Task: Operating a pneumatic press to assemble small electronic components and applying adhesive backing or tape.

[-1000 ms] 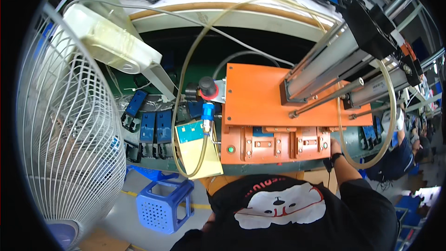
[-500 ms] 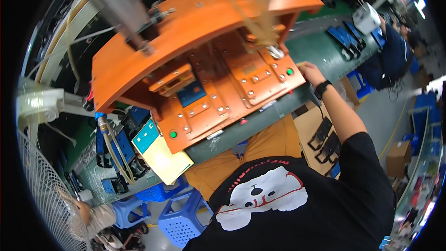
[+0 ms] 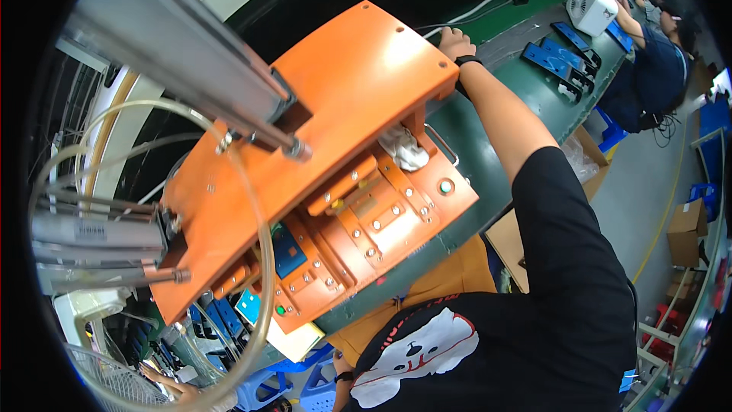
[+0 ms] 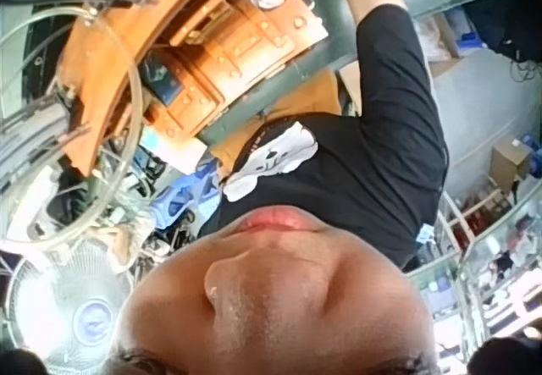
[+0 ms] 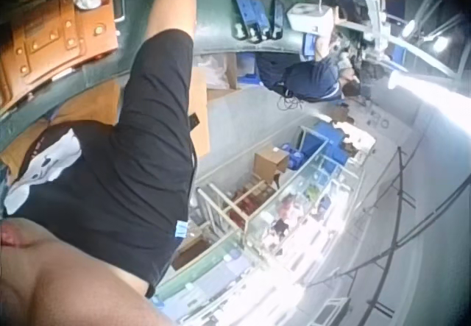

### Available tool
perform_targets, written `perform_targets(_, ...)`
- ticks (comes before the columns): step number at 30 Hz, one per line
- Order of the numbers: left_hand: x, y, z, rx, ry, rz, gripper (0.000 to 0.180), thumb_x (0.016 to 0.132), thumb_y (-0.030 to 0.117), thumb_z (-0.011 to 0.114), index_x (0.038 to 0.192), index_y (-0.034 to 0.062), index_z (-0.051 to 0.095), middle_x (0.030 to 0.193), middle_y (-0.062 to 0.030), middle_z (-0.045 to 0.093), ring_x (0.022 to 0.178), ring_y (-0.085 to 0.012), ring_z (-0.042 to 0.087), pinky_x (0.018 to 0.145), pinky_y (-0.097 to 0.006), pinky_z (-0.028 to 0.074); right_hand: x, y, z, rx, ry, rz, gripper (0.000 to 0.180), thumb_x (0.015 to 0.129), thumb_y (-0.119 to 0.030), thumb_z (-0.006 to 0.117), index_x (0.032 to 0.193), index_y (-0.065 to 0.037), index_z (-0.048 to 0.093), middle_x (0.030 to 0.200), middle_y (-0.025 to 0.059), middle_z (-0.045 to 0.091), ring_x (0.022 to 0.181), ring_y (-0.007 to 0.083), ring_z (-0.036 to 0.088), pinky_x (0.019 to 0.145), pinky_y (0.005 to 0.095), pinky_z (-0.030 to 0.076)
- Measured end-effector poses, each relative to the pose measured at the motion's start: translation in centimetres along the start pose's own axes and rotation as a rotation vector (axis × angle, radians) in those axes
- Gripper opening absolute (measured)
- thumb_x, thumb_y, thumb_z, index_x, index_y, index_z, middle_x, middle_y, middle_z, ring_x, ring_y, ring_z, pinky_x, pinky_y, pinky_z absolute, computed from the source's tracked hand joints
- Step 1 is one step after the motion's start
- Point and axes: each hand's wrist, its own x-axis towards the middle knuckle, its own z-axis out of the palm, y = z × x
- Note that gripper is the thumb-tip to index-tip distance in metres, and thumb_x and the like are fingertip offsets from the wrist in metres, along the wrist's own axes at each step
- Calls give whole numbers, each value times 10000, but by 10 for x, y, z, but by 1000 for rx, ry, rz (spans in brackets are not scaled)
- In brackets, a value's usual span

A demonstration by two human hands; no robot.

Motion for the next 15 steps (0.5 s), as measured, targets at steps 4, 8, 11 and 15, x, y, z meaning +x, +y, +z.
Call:
perform_targets(4,5,3,7,87,95,-25,282,962,105,653,1209,-28,623,1014,-137,709,877,-191,668,740,-328,542,26,-45,23,-115,34,-37,729,856,-525,722,1399,-85,516,1422,210,546,1444,393,417,1099,519,433)
perform_targets(8,-2,40,0,-6,190,199,191,964,112,598,1034,-37,694,871,-128,727,757,-183,668,688,-379,534,66,-26,40,196,31,7,622,856,-441,739,1299,-42,562,1385,276,554,1233,468,600,1046,507,509)
perform_targets(11,-16,136,6,290,97,300,225,961,146,619,1055,-50,678,887,-209,721,776,-293,692,705,-432,535,82,39,42,448,79,-62,595,831,-384,807,1254,-27,590,1162,201,697,1150,428,659,973,459,550)
perform_targets(15,-85,215,-5,727,37,573,353,926,228,683,1155,-40,670,1126,-319,671,1099,-493,621,933,-499,502,-44,64,-9,1357,-578,56,547,907,-432,739,1283,-66,588,1000,83,713,1010,292,702,902,417,581)
